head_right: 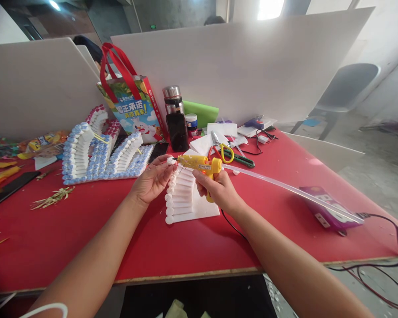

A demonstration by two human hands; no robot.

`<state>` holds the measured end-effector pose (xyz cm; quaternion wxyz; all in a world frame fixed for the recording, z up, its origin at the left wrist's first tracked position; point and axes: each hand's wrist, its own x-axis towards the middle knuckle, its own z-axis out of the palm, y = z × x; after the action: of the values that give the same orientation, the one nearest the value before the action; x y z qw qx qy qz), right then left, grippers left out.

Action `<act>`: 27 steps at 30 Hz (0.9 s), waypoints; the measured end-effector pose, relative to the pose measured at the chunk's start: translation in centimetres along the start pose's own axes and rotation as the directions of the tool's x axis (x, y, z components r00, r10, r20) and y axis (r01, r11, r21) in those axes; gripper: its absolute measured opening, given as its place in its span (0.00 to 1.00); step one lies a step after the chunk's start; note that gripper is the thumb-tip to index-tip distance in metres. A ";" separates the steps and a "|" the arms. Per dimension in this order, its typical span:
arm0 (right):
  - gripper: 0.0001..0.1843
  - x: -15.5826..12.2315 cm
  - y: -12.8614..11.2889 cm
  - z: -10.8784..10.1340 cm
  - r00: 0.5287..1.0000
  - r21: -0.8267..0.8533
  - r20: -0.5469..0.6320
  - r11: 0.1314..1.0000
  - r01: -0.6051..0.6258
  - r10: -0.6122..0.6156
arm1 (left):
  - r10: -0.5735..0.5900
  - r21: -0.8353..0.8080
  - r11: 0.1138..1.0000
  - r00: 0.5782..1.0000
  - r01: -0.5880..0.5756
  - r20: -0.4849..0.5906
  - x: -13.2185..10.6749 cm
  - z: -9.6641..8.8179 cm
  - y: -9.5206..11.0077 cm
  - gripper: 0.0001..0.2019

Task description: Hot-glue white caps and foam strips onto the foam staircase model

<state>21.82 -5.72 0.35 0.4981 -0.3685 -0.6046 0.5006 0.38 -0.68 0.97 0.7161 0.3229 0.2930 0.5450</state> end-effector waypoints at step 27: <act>0.26 -0.2 -0.3 0.1 1.000 -0.006 -0.013 1.000 0.005 -0.005 | 0.016 0.028 0.999 1.000 -0.016 0.026 0.0 -0.2 0.0 0.08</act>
<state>21.75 -5.96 0.58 0.5021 -0.3720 -0.6038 0.4950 0.28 -0.70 0.84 0.7108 0.3422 0.2890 0.5424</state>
